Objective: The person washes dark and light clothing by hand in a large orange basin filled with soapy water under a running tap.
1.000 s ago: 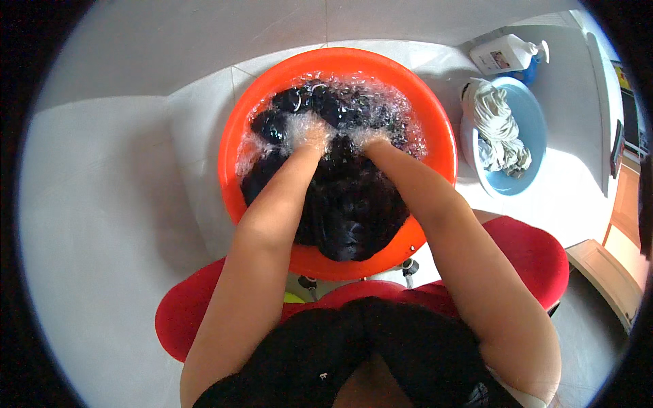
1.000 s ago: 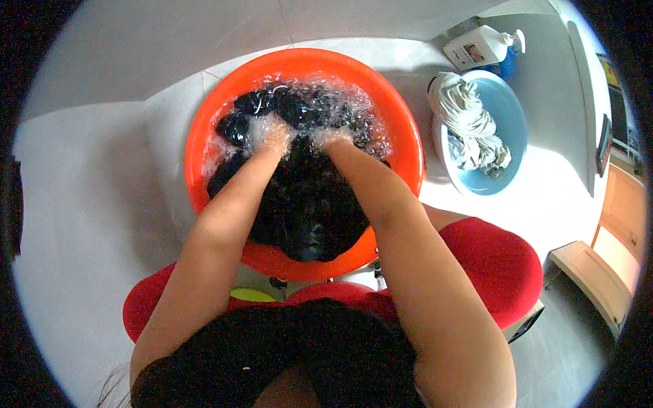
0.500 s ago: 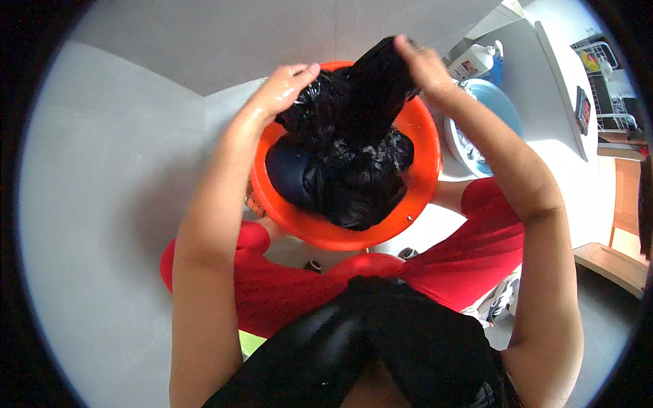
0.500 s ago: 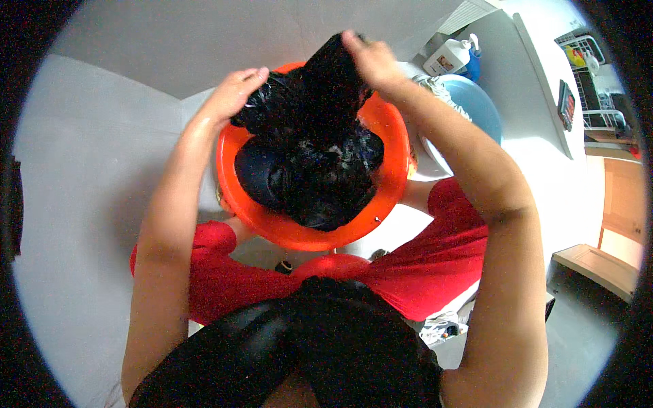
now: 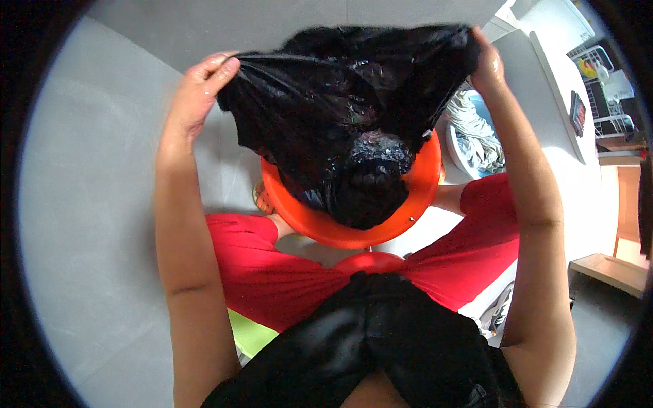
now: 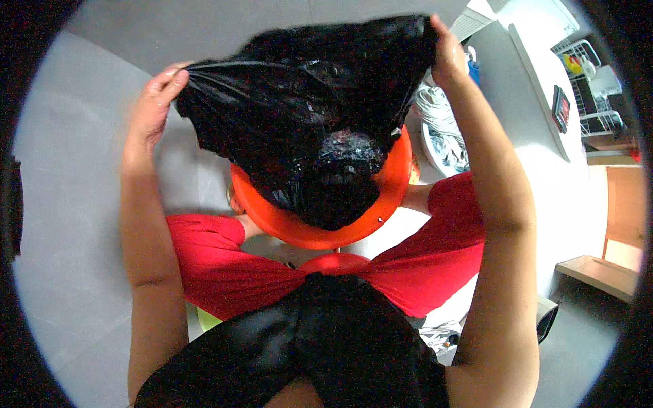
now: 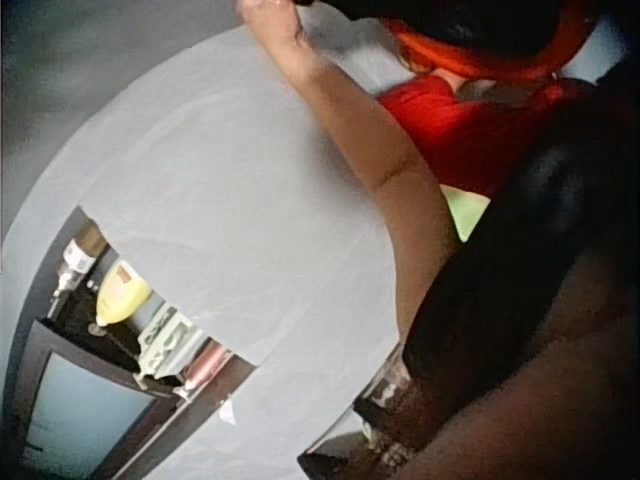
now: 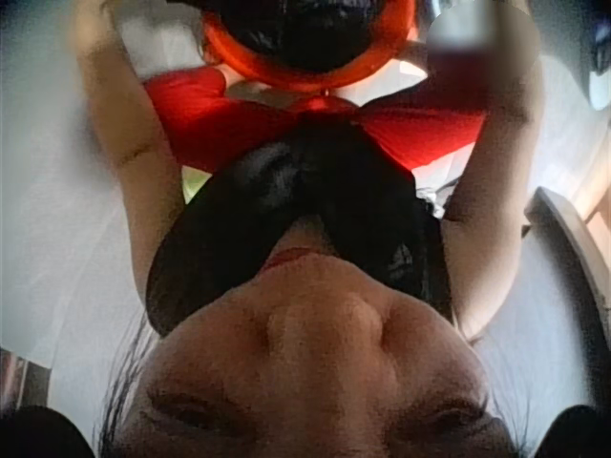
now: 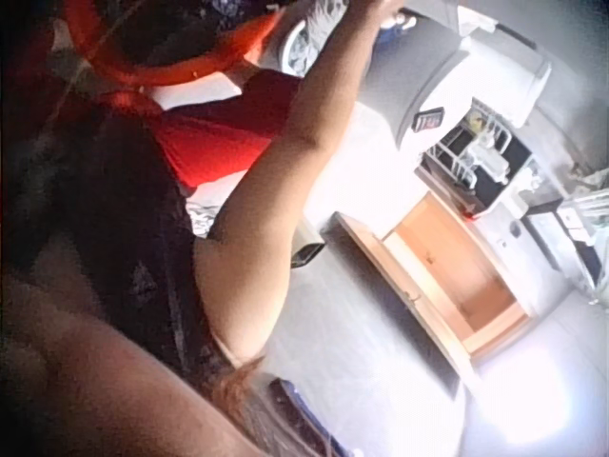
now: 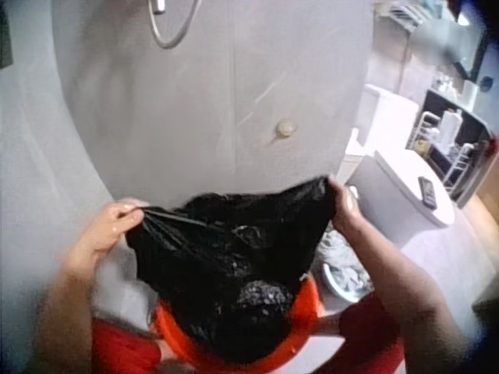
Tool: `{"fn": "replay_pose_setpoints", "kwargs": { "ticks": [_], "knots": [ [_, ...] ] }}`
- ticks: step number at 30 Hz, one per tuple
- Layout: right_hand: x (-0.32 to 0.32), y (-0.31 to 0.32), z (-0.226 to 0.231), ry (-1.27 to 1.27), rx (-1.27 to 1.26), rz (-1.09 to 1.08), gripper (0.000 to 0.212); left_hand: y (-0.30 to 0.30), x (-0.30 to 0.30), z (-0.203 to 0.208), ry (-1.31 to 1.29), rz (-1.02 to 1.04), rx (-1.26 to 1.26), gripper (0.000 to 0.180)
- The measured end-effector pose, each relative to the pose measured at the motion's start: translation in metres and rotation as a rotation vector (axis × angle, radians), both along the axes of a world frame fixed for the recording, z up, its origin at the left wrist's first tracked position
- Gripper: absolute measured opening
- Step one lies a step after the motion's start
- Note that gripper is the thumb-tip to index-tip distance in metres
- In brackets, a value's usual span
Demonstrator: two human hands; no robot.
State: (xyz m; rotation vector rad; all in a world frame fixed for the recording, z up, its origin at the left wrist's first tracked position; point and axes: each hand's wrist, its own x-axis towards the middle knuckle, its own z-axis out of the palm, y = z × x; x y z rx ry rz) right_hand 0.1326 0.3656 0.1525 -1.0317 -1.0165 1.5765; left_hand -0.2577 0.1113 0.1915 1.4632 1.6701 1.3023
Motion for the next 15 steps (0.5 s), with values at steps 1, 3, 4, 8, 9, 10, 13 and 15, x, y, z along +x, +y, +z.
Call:
{"fn": "replay_pose_setpoints", "kwargs": {
  "ticks": [1,3,4,8,9,10,13,15],
  "knots": [
    [-0.005,-0.005,-0.025,-0.117,-0.064,-0.010,0.049,-0.002,-0.012,-0.018,-0.129,-0.030,-0.164,0.031],
    [-0.005,-0.016,-0.071,-0.605,-0.013,0.161,0.050,0.000,-0.019,-0.053,-0.231,-0.068,-0.377,0.029],
    [0.006,-0.007,-0.099,-0.915,0.333,0.514,0.050,0.006,-0.009,-0.067,-0.203,-0.085,-0.434,0.029],
    [-0.045,-0.035,-0.159,-1.846,0.525,0.940,0.060,0.016,0.023,-0.117,0.118,-0.351,-0.918,0.032],
    [-0.065,-0.051,-0.151,-1.865,0.539,0.899,0.076,0.016,0.030,-0.144,0.349,-0.371,-0.746,0.040],
    [-0.070,-0.053,-0.169,-1.707,0.686,0.832,0.080,0.021,0.040,-0.173,0.577,-0.401,-0.557,0.050],
    [-0.096,-0.082,-0.218,-1.639,0.600,0.863,0.078,0.037,0.094,-0.200,0.730,-0.076,-0.747,0.097],
    [-0.100,-0.102,-0.250,-1.709,0.485,0.990,0.077,0.049,0.098,-0.249,0.791,0.042,-0.703,0.092]
  ]
}}
